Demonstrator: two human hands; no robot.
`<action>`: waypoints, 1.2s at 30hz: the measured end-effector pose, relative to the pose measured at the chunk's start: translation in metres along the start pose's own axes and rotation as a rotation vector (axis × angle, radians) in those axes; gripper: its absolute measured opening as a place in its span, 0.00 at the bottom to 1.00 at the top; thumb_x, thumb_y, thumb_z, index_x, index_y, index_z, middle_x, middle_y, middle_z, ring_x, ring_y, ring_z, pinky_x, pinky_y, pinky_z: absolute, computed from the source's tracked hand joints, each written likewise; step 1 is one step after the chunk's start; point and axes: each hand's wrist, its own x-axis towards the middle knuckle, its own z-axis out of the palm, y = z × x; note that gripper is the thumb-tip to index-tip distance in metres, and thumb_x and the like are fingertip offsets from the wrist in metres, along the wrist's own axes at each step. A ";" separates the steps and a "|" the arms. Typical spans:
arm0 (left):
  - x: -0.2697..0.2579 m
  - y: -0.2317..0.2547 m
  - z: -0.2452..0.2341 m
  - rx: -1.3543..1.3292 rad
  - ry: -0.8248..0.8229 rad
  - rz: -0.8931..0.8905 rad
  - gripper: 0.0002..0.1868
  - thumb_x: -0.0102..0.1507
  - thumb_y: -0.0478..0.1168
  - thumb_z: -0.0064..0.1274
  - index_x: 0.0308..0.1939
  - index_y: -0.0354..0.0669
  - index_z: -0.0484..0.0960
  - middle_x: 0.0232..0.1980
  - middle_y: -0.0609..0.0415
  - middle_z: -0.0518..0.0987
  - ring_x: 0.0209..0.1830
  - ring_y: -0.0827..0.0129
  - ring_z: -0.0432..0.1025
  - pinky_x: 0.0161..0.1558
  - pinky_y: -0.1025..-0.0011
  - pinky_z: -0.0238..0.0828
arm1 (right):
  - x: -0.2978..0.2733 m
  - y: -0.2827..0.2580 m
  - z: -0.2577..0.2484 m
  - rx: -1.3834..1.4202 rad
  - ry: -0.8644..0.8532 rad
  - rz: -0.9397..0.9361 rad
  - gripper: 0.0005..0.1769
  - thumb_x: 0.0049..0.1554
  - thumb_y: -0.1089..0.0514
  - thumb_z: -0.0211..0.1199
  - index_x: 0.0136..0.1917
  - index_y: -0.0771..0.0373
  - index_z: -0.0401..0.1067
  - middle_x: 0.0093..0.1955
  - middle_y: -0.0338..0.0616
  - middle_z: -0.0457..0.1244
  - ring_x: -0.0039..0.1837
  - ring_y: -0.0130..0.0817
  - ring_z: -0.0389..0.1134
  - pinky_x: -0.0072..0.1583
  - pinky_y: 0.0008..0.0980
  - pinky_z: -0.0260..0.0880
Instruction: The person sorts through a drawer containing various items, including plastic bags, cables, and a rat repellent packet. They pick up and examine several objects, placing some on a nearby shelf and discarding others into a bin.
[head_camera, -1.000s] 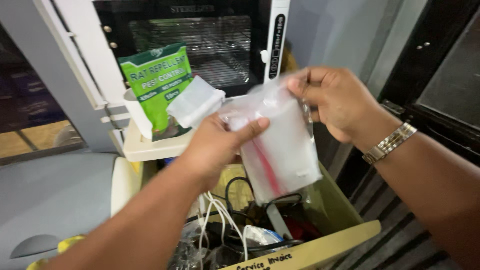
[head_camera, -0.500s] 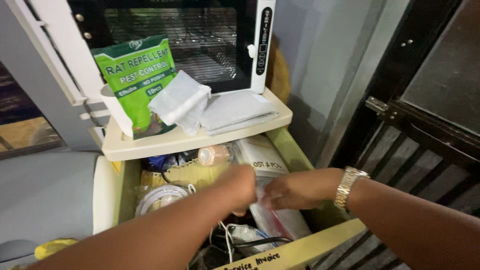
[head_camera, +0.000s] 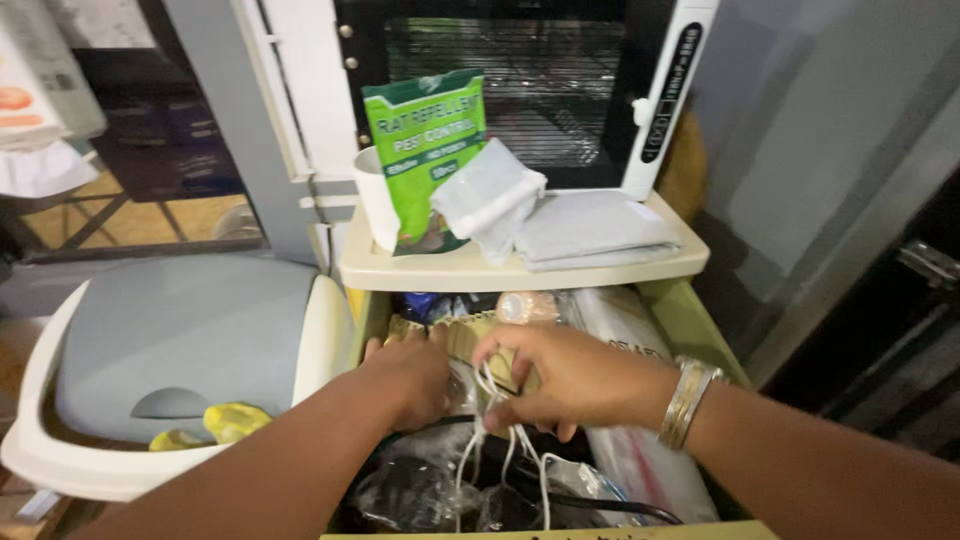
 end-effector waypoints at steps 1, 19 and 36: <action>-0.004 -0.002 -0.004 0.030 0.018 -0.006 0.46 0.57 0.53 0.66 0.71 0.37 0.59 0.71 0.39 0.67 0.71 0.46 0.63 0.68 0.50 0.59 | 0.000 -0.003 0.003 -0.045 0.022 -0.001 0.34 0.48 0.47 0.75 0.64 0.49 0.66 0.43 0.38 0.64 0.34 0.28 0.68 0.34 0.28 0.71; -0.055 -0.046 -0.098 -0.703 0.098 0.110 0.25 0.56 0.52 0.66 0.50 0.39 0.86 0.39 0.50 0.88 0.39 0.69 0.80 0.41 0.68 0.73 | 0.026 0.028 0.005 0.001 -0.037 0.059 0.16 0.54 0.51 0.71 0.52 0.59 0.73 0.50 0.37 0.66 0.43 0.28 0.74 0.43 0.29 0.78; -0.074 -0.082 -0.099 -1.049 0.295 -0.362 0.16 0.64 0.45 0.56 0.42 0.31 0.81 0.34 0.44 0.82 0.29 0.58 0.78 0.30 0.59 0.80 | 0.029 0.003 0.066 -0.084 -0.365 -0.461 0.25 0.57 0.42 0.60 0.66 0.51 0.74 0.50 0.47 0.68 0.52 0.33 0.70 0.57 0.30 0.72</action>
